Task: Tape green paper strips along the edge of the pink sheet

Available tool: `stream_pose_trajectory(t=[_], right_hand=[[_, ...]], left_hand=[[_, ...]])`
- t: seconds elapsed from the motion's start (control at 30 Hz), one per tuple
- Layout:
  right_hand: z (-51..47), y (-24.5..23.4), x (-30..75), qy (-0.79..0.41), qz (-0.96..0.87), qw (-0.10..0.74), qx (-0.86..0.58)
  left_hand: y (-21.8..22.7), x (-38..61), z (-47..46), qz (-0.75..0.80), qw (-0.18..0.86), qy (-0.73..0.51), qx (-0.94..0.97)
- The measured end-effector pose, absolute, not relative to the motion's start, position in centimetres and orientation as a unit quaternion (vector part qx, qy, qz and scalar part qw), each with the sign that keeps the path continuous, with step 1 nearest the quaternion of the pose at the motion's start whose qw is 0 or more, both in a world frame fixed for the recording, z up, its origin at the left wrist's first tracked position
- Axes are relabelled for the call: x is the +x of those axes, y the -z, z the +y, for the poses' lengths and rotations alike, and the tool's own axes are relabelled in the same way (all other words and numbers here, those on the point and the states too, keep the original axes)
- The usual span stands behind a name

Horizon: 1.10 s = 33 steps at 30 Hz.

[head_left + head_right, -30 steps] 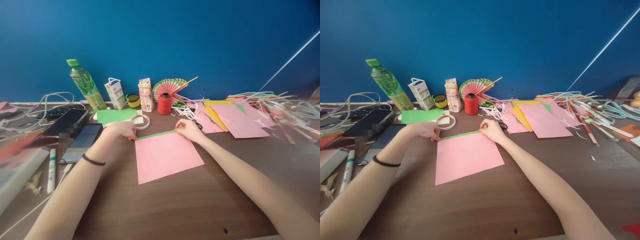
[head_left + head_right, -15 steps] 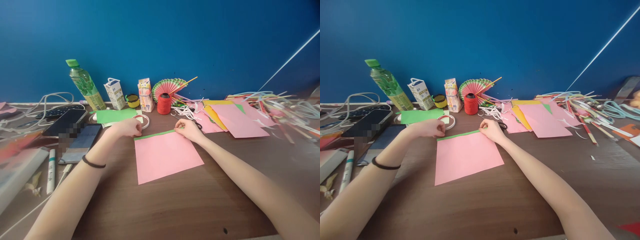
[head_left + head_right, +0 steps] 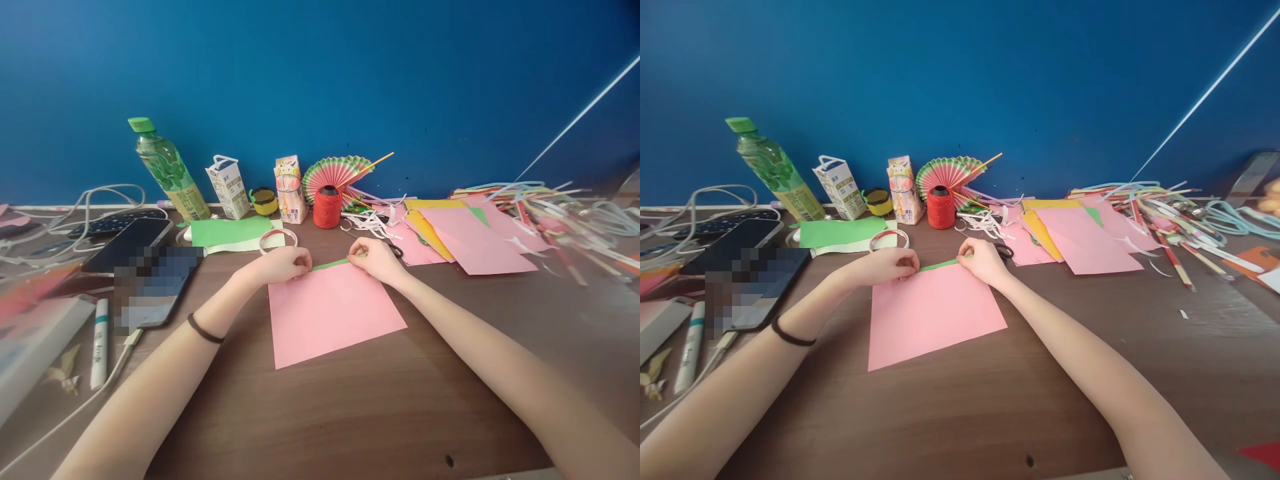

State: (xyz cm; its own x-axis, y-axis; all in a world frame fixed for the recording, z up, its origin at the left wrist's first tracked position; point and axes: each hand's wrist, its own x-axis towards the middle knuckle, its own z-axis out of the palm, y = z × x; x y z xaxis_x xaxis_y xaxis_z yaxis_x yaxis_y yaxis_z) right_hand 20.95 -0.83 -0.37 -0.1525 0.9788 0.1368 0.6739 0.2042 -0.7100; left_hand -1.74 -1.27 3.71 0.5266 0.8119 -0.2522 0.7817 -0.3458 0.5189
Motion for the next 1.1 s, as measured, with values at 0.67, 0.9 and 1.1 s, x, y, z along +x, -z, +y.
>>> stream_pose_trajectory(t=[0.67, 0.9, 1.1], right_hand=[[-0.6, 0.2, 21.1, -0.297, -0.720, 0.302, -0.550], [-0.8, 0.0, 21.0, -0.264, -0.722, 0.294, -0.567], [-0.7, 0.2, 21.0, -0.265, -0.727, 0.287, -0.564]], left_hand=[[0.2, -2.2, -4.1, 0.383, 0.074, -0.081, 0.917], [0.4, -2.3, -4.1, 0.364, 0.045, -0.040, 0.930], [0.5, -2.3, -4.1, 0.370, 0.042, -0.025, 0.928]])
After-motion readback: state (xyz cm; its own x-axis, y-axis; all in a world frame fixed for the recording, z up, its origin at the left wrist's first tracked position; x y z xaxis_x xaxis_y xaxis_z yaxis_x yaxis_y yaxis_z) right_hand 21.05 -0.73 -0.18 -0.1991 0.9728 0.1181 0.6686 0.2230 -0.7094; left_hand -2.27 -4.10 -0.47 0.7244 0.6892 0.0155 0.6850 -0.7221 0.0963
